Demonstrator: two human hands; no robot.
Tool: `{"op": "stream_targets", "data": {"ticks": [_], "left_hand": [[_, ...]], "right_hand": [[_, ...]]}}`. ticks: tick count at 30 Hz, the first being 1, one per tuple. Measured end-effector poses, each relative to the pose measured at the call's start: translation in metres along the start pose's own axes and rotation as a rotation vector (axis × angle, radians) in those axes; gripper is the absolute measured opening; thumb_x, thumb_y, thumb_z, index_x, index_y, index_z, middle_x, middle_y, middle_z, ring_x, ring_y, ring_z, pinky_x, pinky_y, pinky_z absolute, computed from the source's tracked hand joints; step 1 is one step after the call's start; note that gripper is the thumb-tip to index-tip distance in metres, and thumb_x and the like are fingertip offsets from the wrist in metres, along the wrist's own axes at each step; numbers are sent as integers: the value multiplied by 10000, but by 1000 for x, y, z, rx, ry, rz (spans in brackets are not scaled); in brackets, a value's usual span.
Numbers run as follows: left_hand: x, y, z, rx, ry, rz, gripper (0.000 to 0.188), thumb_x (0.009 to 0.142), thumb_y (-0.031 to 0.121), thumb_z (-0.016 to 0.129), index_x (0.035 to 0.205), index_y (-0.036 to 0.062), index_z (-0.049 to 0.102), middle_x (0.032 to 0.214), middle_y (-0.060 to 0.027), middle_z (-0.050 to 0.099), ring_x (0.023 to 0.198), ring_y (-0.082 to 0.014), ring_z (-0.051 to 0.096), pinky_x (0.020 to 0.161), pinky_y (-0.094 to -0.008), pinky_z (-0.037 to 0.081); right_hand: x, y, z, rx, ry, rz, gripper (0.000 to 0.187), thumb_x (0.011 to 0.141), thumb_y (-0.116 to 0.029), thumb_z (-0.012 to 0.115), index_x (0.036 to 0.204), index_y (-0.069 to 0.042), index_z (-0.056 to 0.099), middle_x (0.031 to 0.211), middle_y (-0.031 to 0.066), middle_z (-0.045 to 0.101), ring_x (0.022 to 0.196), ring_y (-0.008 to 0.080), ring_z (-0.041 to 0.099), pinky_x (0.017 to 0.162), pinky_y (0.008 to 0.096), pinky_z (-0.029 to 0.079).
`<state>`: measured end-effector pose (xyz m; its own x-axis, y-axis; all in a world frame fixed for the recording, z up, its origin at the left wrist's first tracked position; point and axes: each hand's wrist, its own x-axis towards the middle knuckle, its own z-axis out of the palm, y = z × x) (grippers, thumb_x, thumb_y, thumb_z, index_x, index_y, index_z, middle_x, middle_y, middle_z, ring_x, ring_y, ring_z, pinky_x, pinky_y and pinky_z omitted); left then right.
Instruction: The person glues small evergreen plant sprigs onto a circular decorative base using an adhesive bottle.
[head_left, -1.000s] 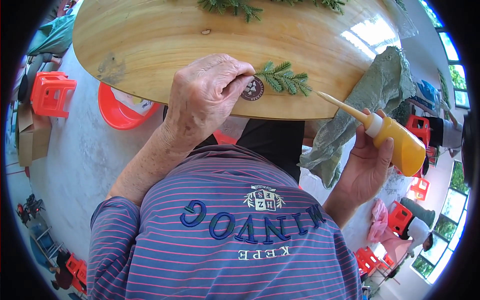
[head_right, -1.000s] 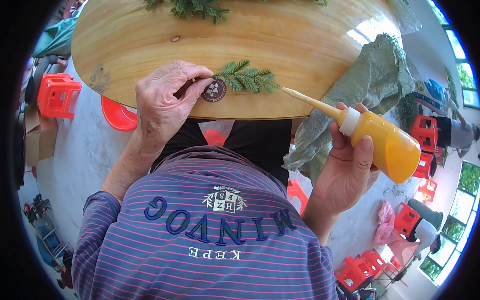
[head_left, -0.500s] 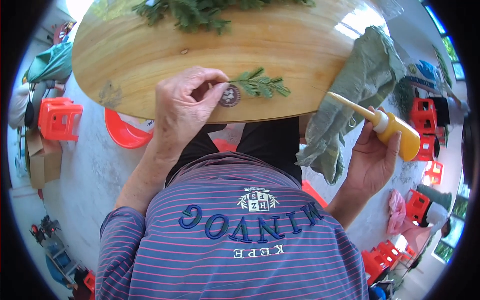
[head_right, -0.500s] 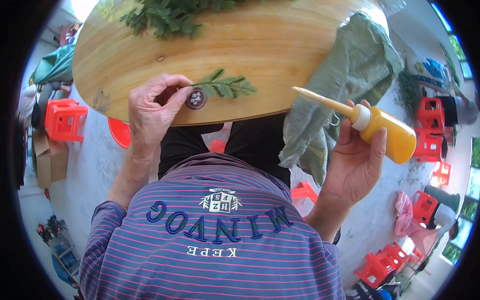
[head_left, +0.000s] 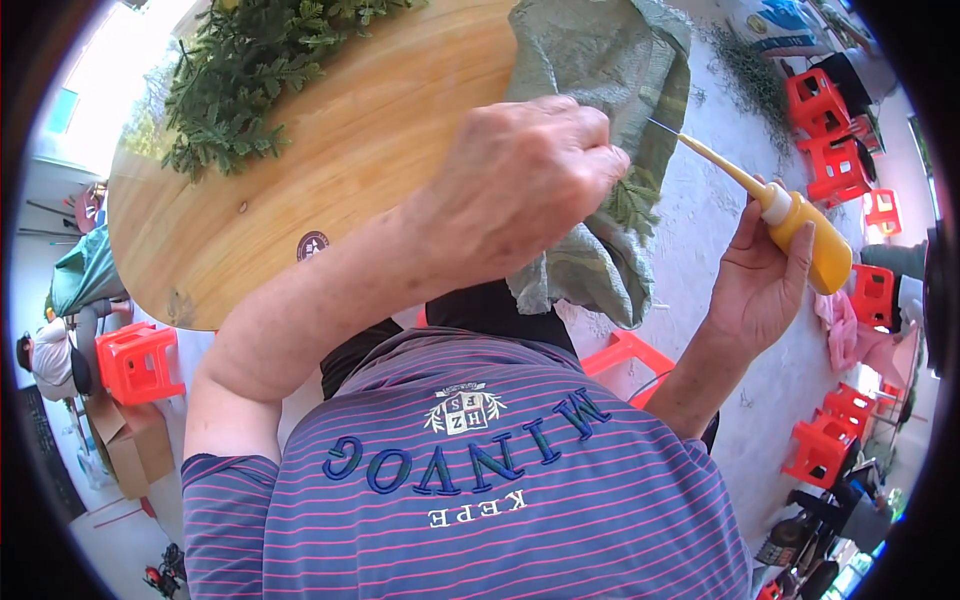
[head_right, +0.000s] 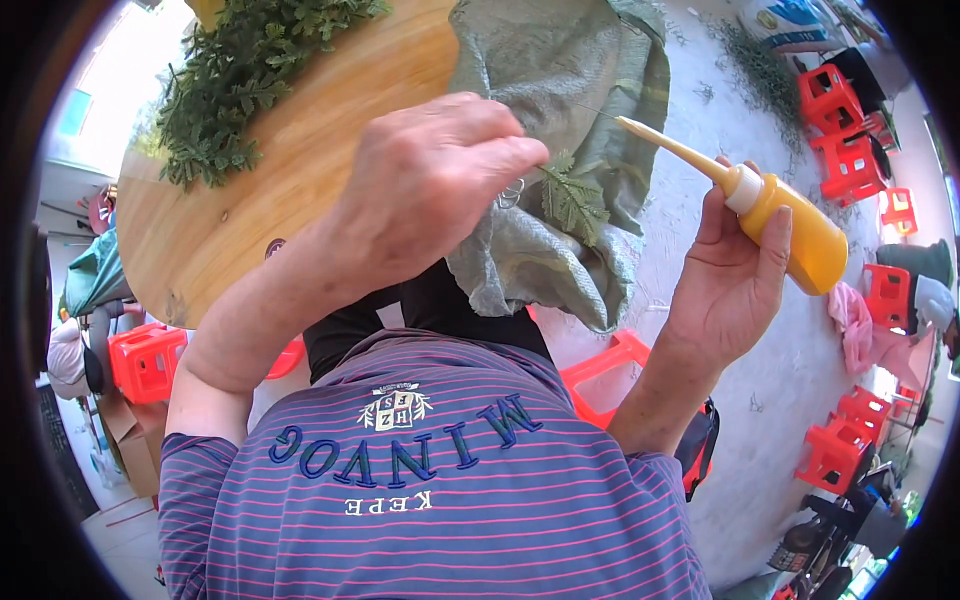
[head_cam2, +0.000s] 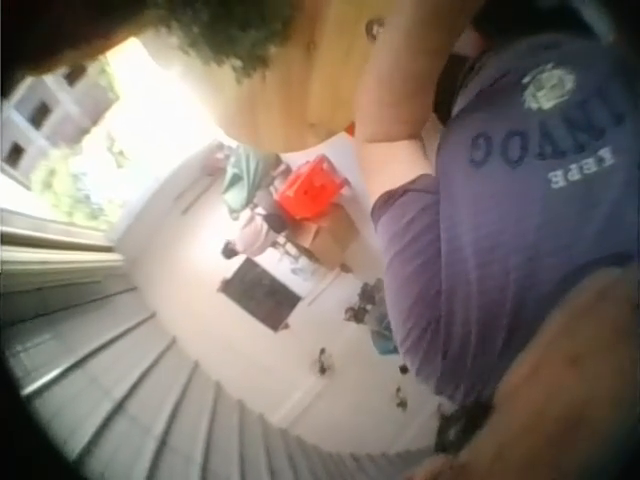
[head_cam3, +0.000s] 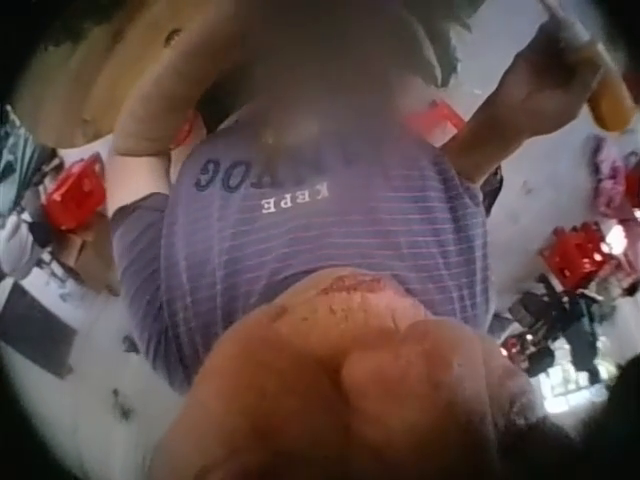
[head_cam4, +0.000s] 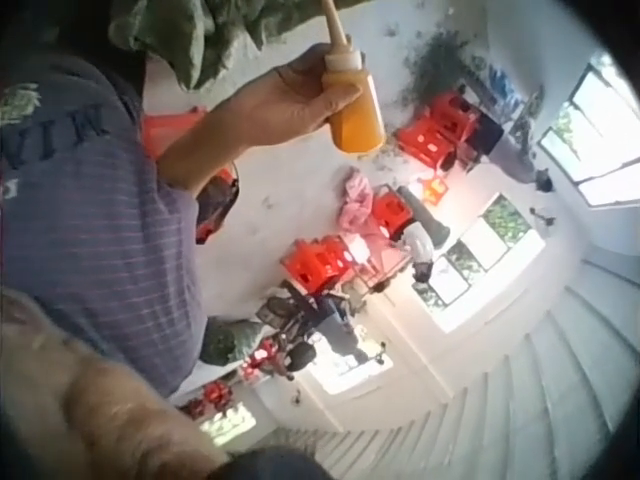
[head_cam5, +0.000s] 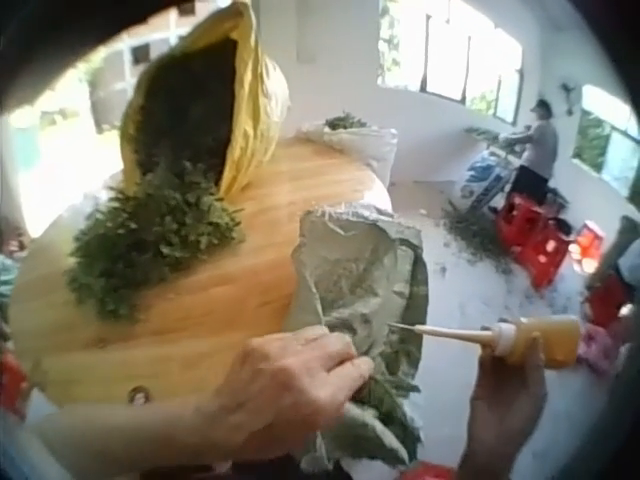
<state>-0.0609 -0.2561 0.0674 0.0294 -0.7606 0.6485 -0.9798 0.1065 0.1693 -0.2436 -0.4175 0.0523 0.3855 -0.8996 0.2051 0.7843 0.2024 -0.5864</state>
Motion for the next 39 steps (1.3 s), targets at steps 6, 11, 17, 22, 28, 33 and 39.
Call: {"op": "stream_targets", "data": {"ticks": [6, 11, 17, 22, 28, 33, 39], "left_hand": [[2, -19, 24, 129, -251, 1, 142, 738, 87, 541, 842, 49, 631, 833, -62, 584, 835, -226, 588, 681, -332, 511], [-8, -12, -39, 5, -24, -52, 101, 739, 113, 568, 809, 63, 622, 838, -65, 598, 820, -247, 586, 688, -338, 504], [-32, -5, -139, 25, 171, -185, 141, 725, 121, 705, 830, 50, 642, 830, -70, 617, 796, -243, 604, 681, -342, 495], [-45, 26, -245, 58, 319, -271, 179, 743, 129, 716, 883, 34, 658, 848, -94, 640, 781, -259, 623, 649, -334, 509], [-73, 63, -294, 153, 384, -225, 135, 733, 80, 722, 843, 38, 658, 827, -79, 638, 766, -243, 617, 649, -327, 499], [-112, 50, -294, 148, 362, -398, 106, 754, 80, 701, 767, 13, 620, 770, -73, 622, 702, -239, 602, 634, -328, 482], [-153, 7, -291, 209, 453, -747, 162, 823, 126, 617, 919, 13, 552, 813, -120, 619, 748, -283, 604, 667, -364, 471]], "right_hand": [[4, 2, 0, 9, 1, 10, 365, 930, -139, 510, 1186, 97, 401, 1142, 261, 530, 1110, 399, 522, 856, 388, 553], [-2, -6, 5, 173, -139, 141, 378, 939, -133, 498, 1225, 92, 393, 1208, 224, 488, 1167, 345, 478, 982, 401, 451], [-34, -15, 53, -3, -82, 91, 381, 954, -148, 467, 1213, 123, 398, 1169, 191, 500, 1068, 301, 544, 846, 295, 543], [-67, -18, 82, -5, -191, 123, 367, 941, -163, 501, 1191, 89, 409, 1144, 206, 544, 1052, 269, 567, 894, 321, 514], [-99, -23, 104, 63, -287, 195, 368, 939, -162, 502, 1199, 84, 415, 1147, 206, 542, 1055, 271, 565, 893, 331, 512], [-117, -31, 116, 68, -300, 217, 385, 940, -160, 499, 1217, 85, 391, 1156, 217, 533, 1050, 293, 566, 890, 337, 514], [-132, -33, 120, 62, -297, 254, 394, 942, -168, 495, 1224, 84, 387, 1158, 225, 534, 1058, 328, 557, 858, 346, 537]]}}
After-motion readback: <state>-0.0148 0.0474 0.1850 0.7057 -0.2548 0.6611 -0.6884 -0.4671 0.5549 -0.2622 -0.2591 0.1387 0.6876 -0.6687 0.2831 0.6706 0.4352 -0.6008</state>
